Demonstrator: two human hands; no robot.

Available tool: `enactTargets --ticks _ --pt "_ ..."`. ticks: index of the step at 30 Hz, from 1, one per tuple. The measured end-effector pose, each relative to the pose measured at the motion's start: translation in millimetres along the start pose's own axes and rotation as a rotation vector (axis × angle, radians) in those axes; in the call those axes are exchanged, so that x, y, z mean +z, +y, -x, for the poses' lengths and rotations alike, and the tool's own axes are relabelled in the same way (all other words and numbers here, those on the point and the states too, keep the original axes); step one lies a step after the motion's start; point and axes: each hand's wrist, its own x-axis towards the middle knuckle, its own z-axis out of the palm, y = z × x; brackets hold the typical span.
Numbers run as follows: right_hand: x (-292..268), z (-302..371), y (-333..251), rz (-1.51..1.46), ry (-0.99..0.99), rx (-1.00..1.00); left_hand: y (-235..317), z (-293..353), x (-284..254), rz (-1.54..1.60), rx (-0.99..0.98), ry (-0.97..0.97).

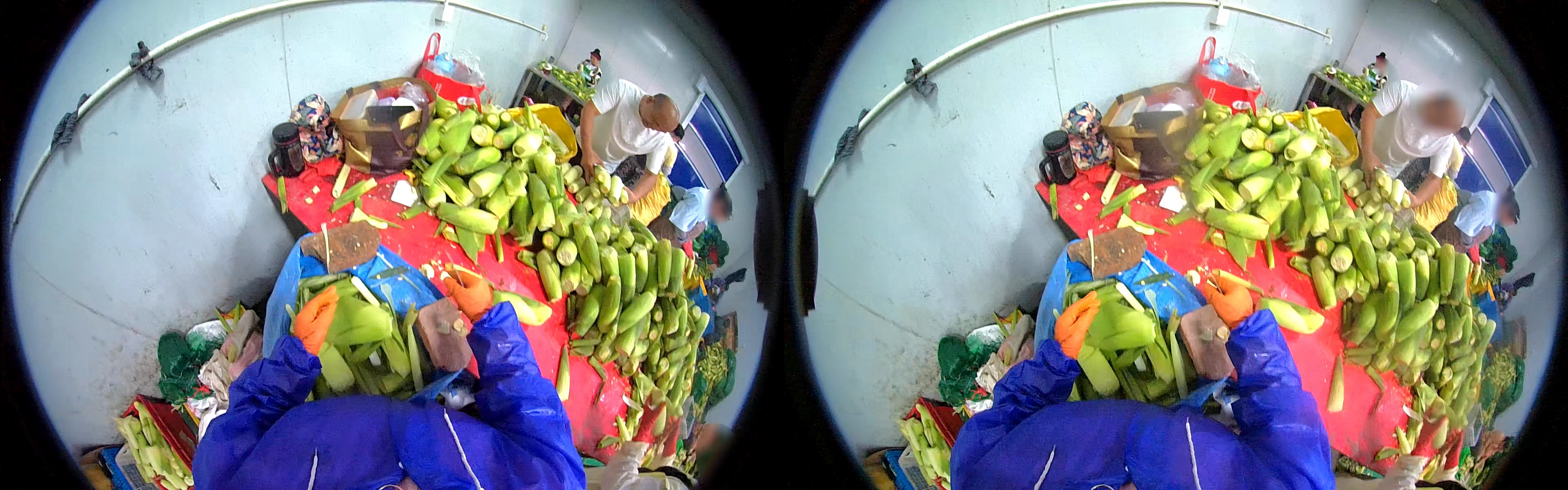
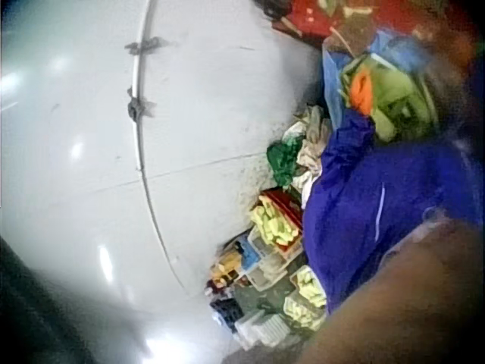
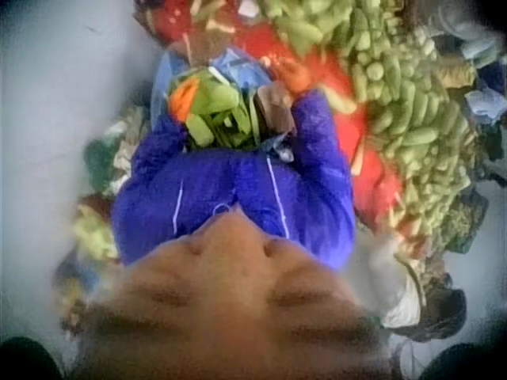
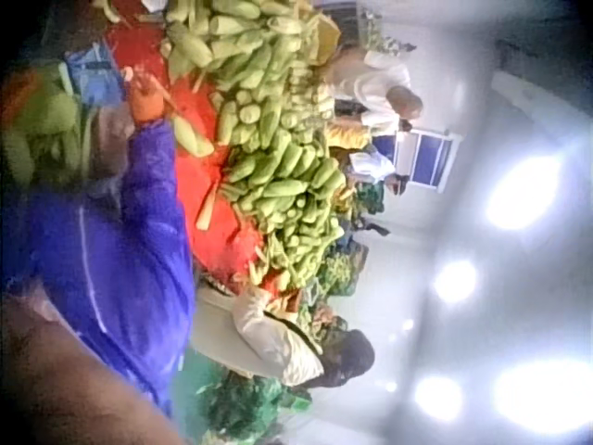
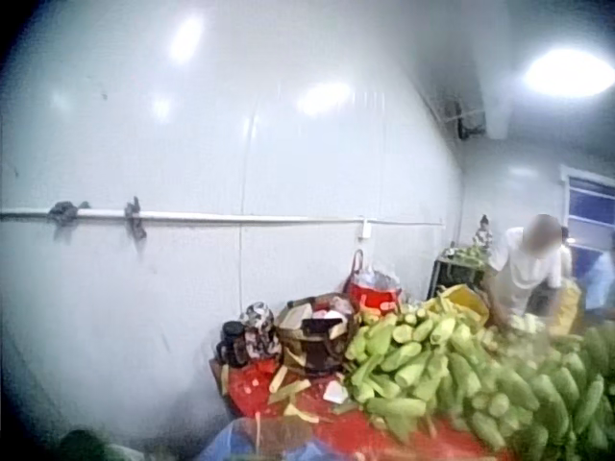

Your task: The person peels the outer husks from green vegetables, likely corn or bamboo shoots, using a knife to trim the ends. They work at a red table, placing the peeled vegetables into a white crate and discarding the husks into a blue bin.

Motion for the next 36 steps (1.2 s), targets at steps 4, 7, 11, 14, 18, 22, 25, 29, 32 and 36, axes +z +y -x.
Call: enactTargets --ticks 4,7,11,14,18,22,25,29,32,36 --pt "9.7 -90.4 35.6 0.511 -0.140 -0.070 16.5 -53.4 -9.7 -0.030 0.017 0.059" --pt "23.0 -139.3 71.4 0.194 -0.293 0.305 26.3 -123.3 -10.8 -0.059 0.147 0.035" --pt "39.1 -139.6 105.8 -0.072 -0.267 0.428 69.3 -239.4 5.5 -0.161 0.263 0.005" --pt "32.5 -131.3 107.2 -0.169 -0.287 0.453 67.5 -337.3 32.4 -0.251 0.264 0.012" --pt "33.0 -128.7 102.9 -0.282 -0.210 0.444 85.4 -445.0 70.1 -0.842 0.383 0.099" --pt "36.4 -133.9 113.8 -0.323 -0.243 0.467 84.0 -518.3 109.5 -1.213 0.614 0.067" --pt "31.1 -131.8 102.7 -0.338 -0.222 0.460 80.3 -538.0 142.5 -1.422 0.413 -0.052" --pt "31.6 -135.9 107.3 -0.391 -0.232 0.468 106.9 -531.6 160.4 -1.524 0.240 -0.123" --pt "39.1 -134.0 110.8 -0.390 -0.232 0.462 78.2 -547.3 140.9 -1.463 0.306 -0.203" --pt "33.3 -133.3 101.0 -0.365 -0.222 0.455 111.6 -493.4 112.1 -1.067 0.330 -0.066"
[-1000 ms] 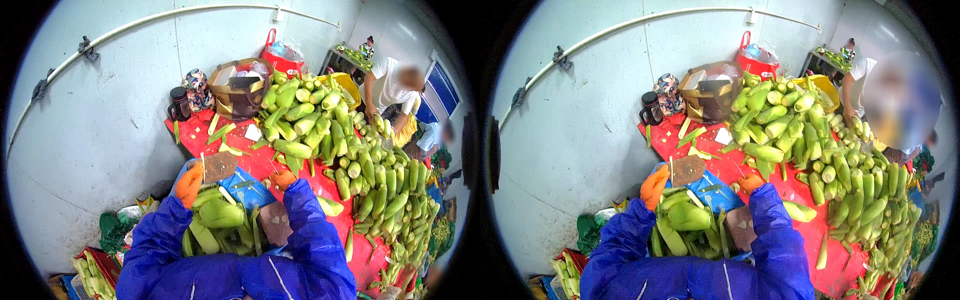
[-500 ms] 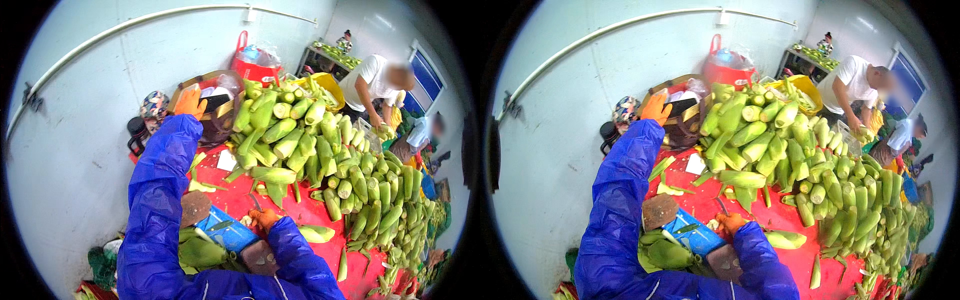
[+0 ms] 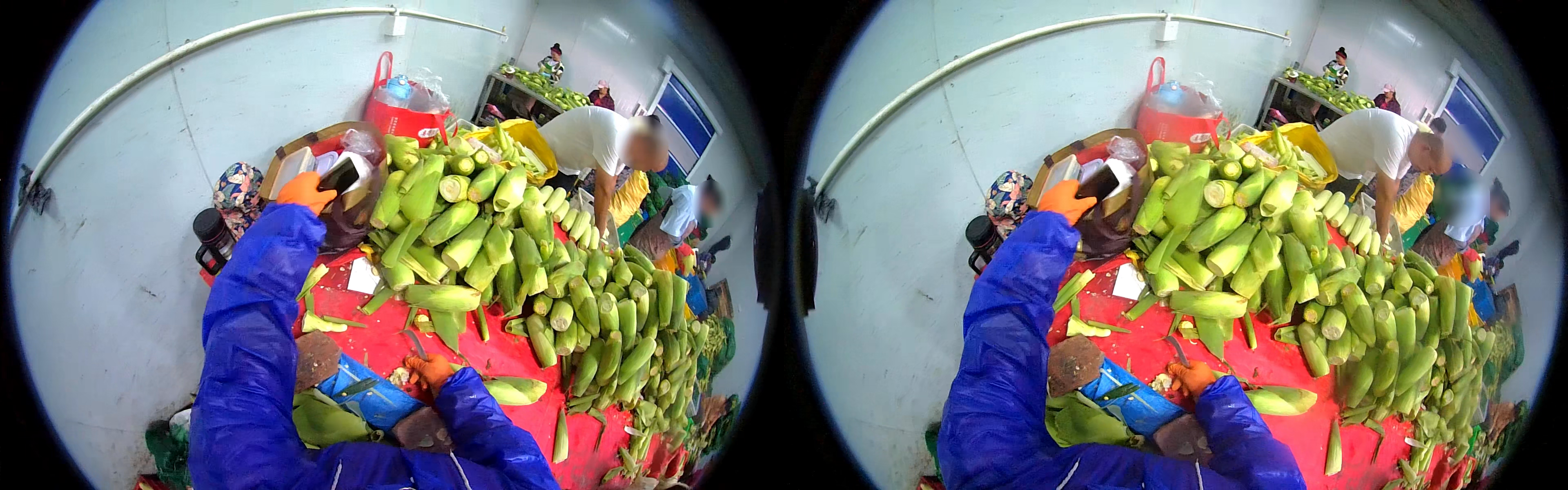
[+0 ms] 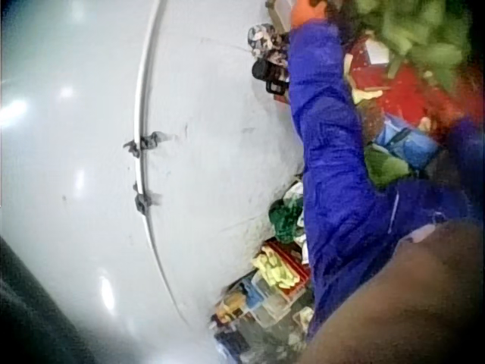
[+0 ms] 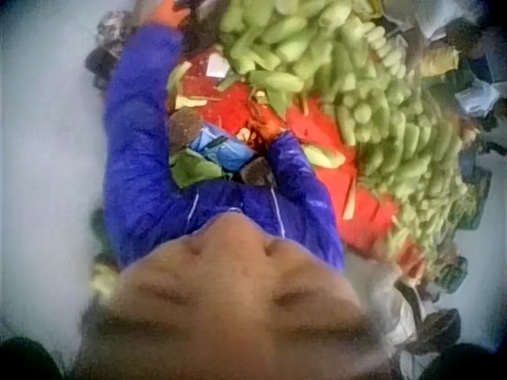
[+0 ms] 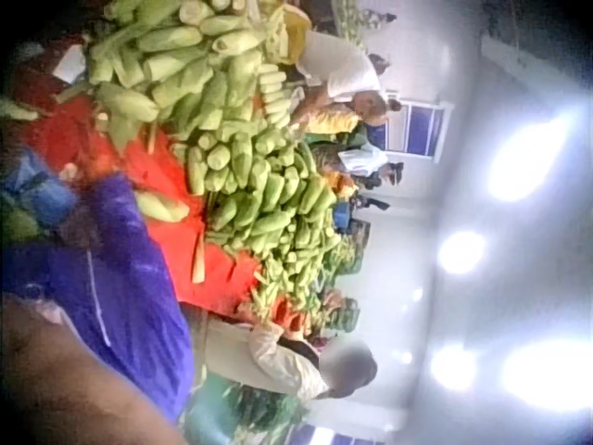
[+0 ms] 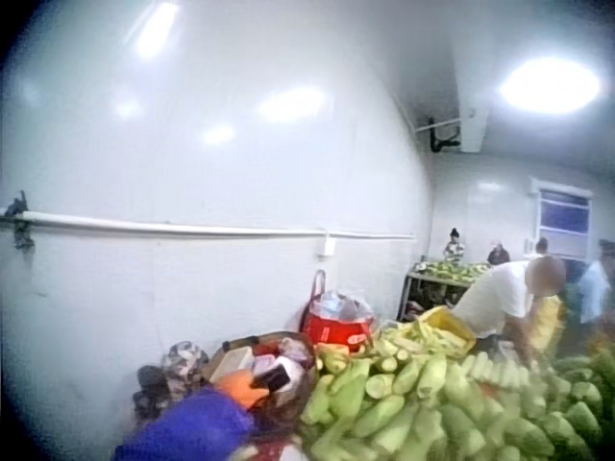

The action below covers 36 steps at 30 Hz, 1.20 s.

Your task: The person peels the outer husks from green vegetables, likely corn or bamboo shoots, using a knife to trim the ends. They work at a red table, placing the peeled vegetables into a white crate and discarding the husks into a blue bin.

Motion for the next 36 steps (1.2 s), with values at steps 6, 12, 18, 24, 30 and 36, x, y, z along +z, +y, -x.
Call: enactTargets --ticks 6,12,18,24,30,36 --pt "-7.4 -7.1 11.5 -0.055 -0.043 -0.044 -22.9 159.1 -18.9 1.714 -0.276 0.031" --pt "-12.8 -17.0 21.7 -0.023 -0.032 -0.107 12.6 350.1 -4.6 2.338 -0.538 -0.221" --pt "-11.9 -17.4 16.4 0.028 -0.018 -0.128 34.5 433.5 -24.5 2.827 -0.553 -0.547" --pt "-0.8 -10.0 8.2 0.024 -0.044 -0.135 81.6 476.5 -56.6 2.450 -0.286 -0.312" --pt "-10.8 -29.3 27.5 0.030 -0.048 -0.180 69.2 503.9 -53.8 2.425 -0.459 -0.050" --pt "7.2 -5.1 10.5 0.113 0.052 -0.177 0.9 517.0 -8.8 2.095 -0.631 0.119"
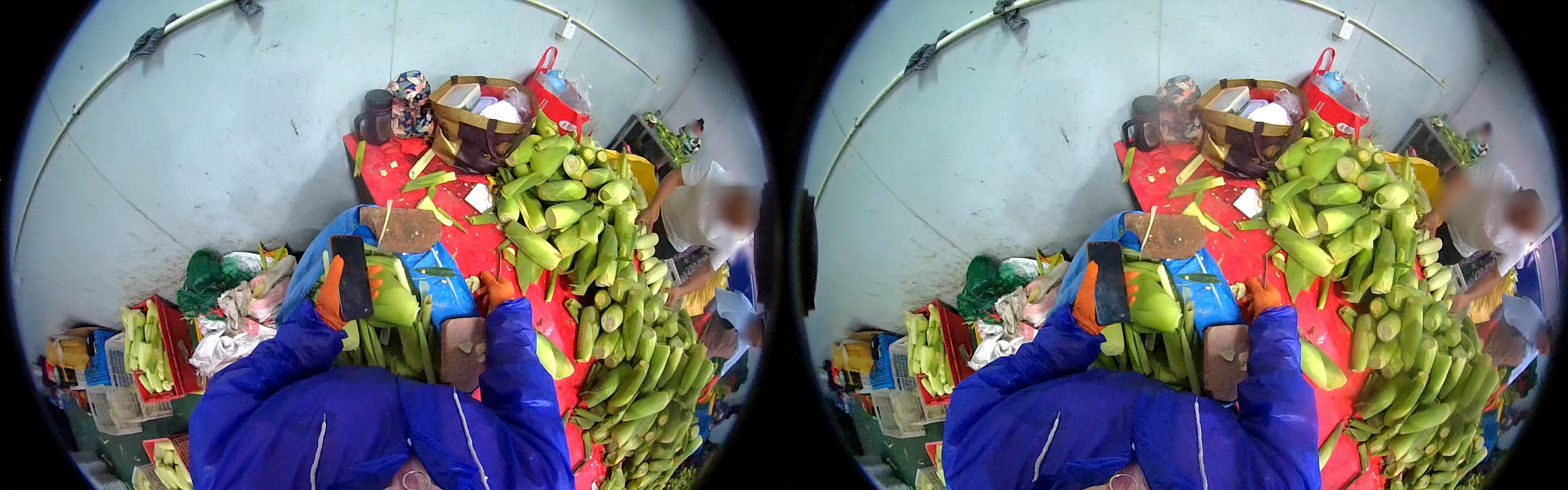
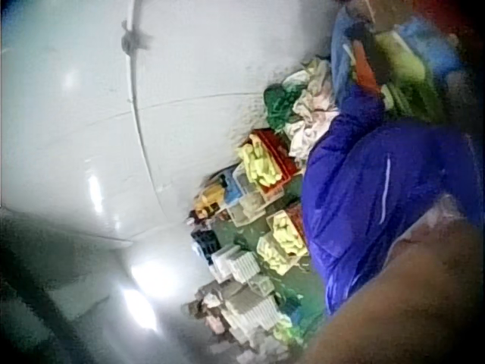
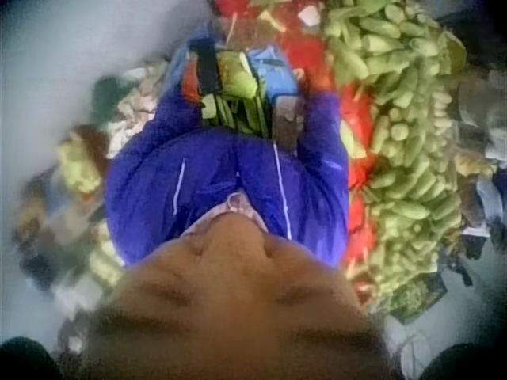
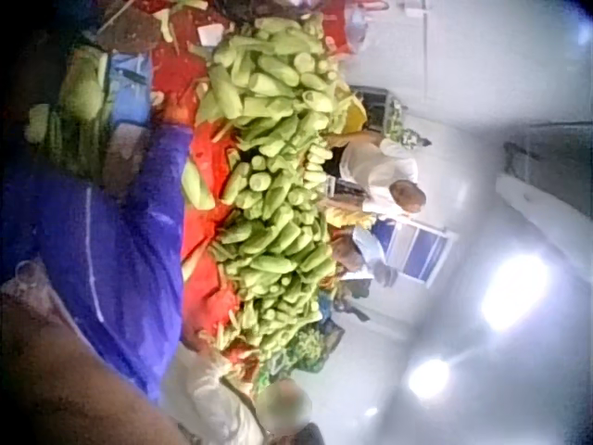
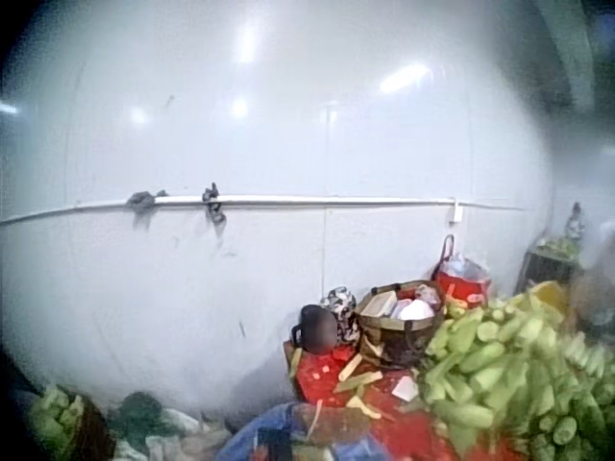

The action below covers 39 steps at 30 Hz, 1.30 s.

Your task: The person peels the outer husks from green vegetables, likely corn or bamboo shoots, using a knife to trim the ends. They work at a red table, placing the peeled vegetables into a white crate and discarding the husks into a blue bin.

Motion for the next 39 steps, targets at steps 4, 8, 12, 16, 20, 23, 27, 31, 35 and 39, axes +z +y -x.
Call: enactTargets --ticks 4,8,12,16,20,23,27,31,35,39 --pt "14.1 44.9 -34.8 0.058 0.087 -0.093 24.3 -24.9 -21.8 0.070 -0.044 0.030" --pt "23.5 82.7 -66.7 0.049 0.193 -0.150 57.6 -61.3 -24.5 0.232 -0.072 -0.268" --pt "23.4 124.7 -71.8 0.042 0.222 -0.223 75.9 -91.5 -29.0 0.341 -0.163 -0.214" --pt "43.0 158.2 -57.0 0.017 0.305 -0.178 85.9 -109.6 -35.2 0.373 -0.208 -0.335" --pt "51.8 170.6 -30.3 0.009 0.314 -0.054 90.3 -127.9 -38.9 0.285 -0.266 -0.380" --pt "58.3 170.5 -21.1 0.008 0.322 -0.006 90.0 -136.2 -38.5 0.232 -0.308 -0.356" --pt "61.5 163.4 -15.6 -0.017 0.329 0.008 91.6 -148.0 -33.4 0.250 -0.351 -0.438" --pt "64.2 152.8 -11.8 0.027 0.307 0.057 91.0 -165.1 -35.8 0.233 -0.377 -0.405" --pt "63.1 144.2 -6.4 0.030 0.315 0.135 92.5 -178.8 -30.3 0.209 -0.369 -0.393" --pt "69.0 145.1 -13.1 0.066 0.340 0.172 88.5 -202.8 -37.7 0.143 -0.394 -0.299"
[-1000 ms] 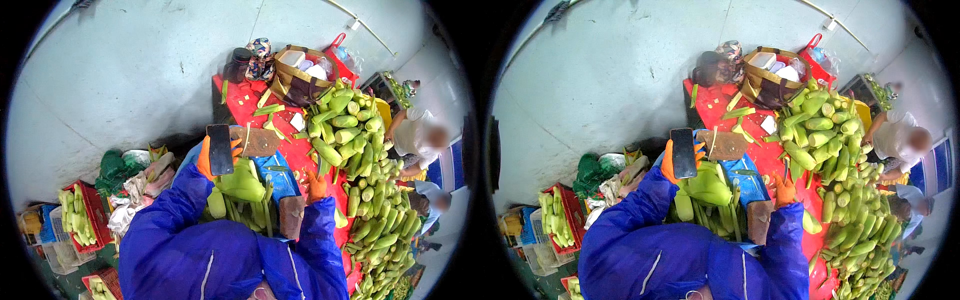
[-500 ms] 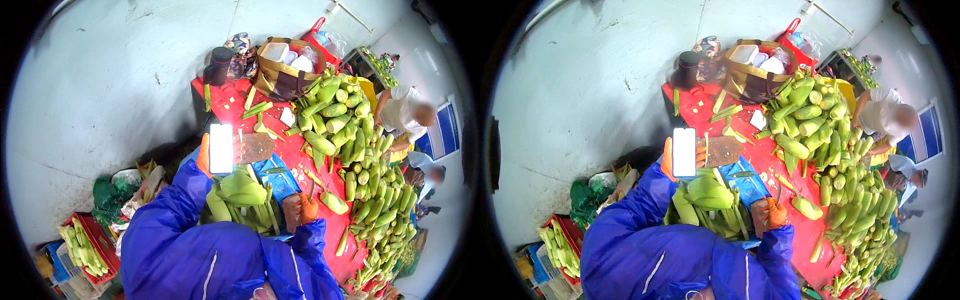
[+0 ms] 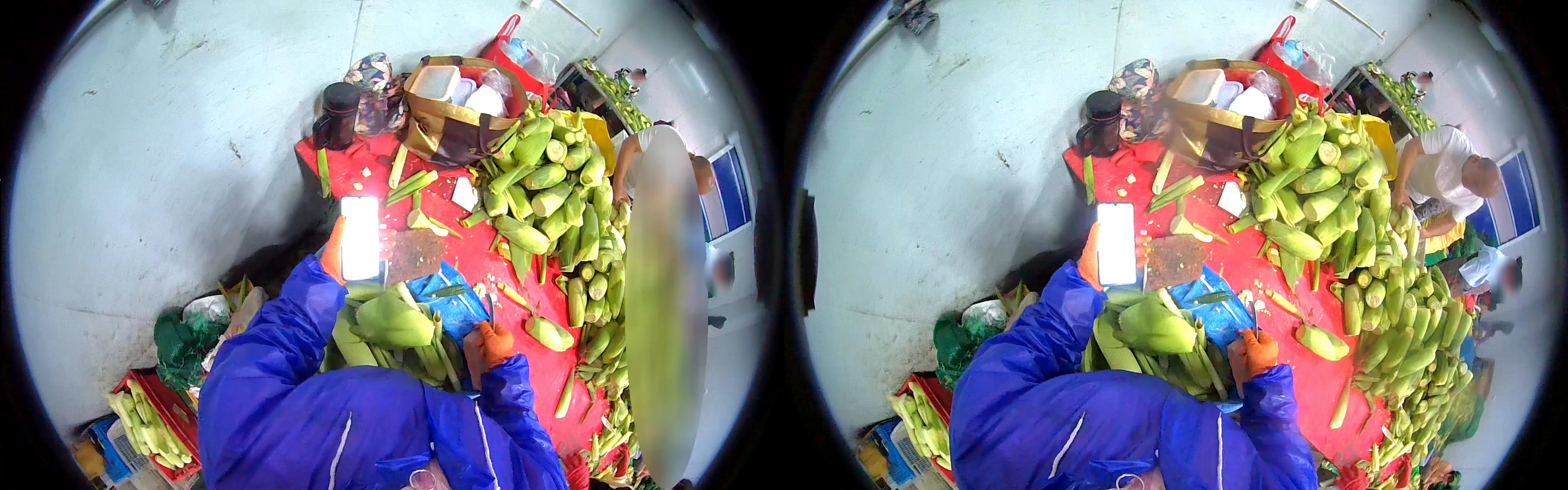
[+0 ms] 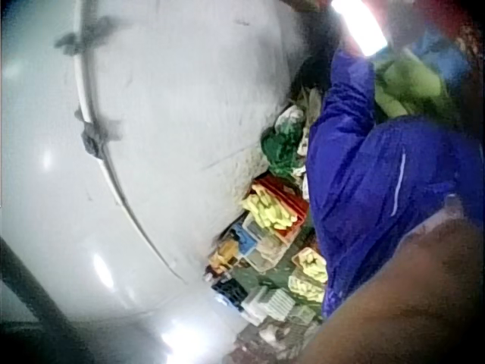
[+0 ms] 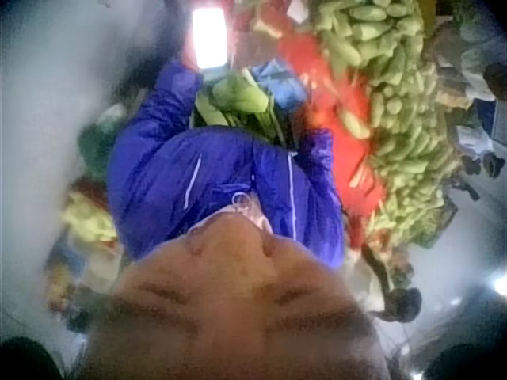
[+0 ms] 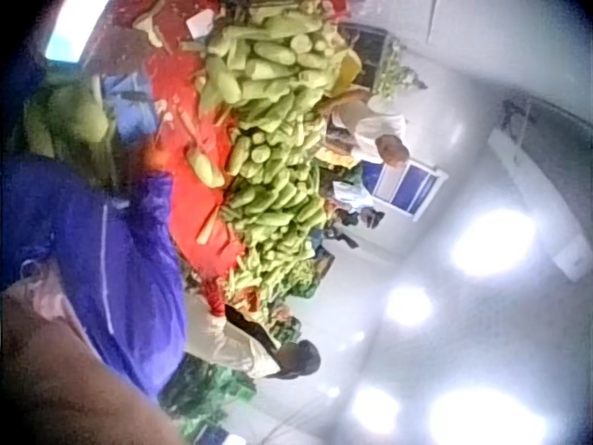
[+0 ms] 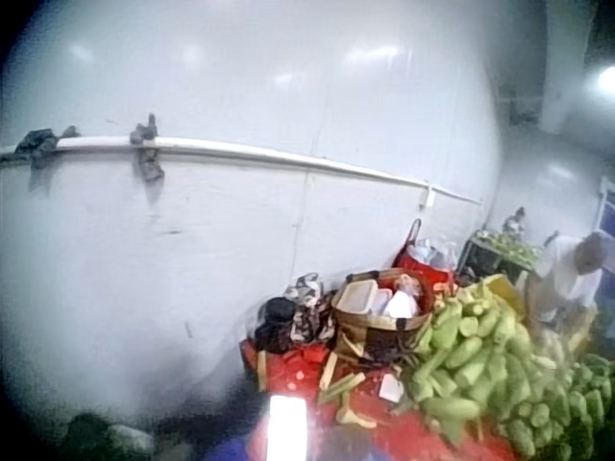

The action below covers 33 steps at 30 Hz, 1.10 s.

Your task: The person peels the outer husks from green vegetables, likely corn or bamboo shoots, using a knife to trim the ends. They work at a red table, placing the peeled vegetables into a white crate and discarding the husks into a blue bin.

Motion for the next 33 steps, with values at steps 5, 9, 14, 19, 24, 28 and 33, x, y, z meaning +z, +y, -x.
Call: enactTargets --ticks 5,9,14,19,24,28,33 --pt "1.4 -5.3 7.0 0.088 0.014 -0.030 5.5 -32.2 -15.1 -0.055 0.123 0.009" --pt "0.3 -8.7 12.5 0.039 -0.012 -0.016 24.9 -73.8 12.2 -0.128 0.078 0.134" --pt "4.2 -6.3 6.1 0.072 0.003 0.021 60.2 -153.5 -18.2 -0.670 0.180 0.350" --pt "5.3 -5.2 1.5 0.037 0.007 0.077 114.5 -229.4 14.4 -1.369 0.740 0.476" --pt "6.3 3.1 -16.6 0.141 0.019 0.039 173.2 -293.0 -7.1 -1.268 0.955 0.379" --pt "0.1 -3.1 -14.2 0.290 -0.005 -0.006 200.1 -343.7 -105.5 -1.013 0.755 0.337" --pt "5.0 2.7 -14.1 0.124 0.050 0.076 160.5 -351.6 -74.8 -1.599 0.454 0.850"
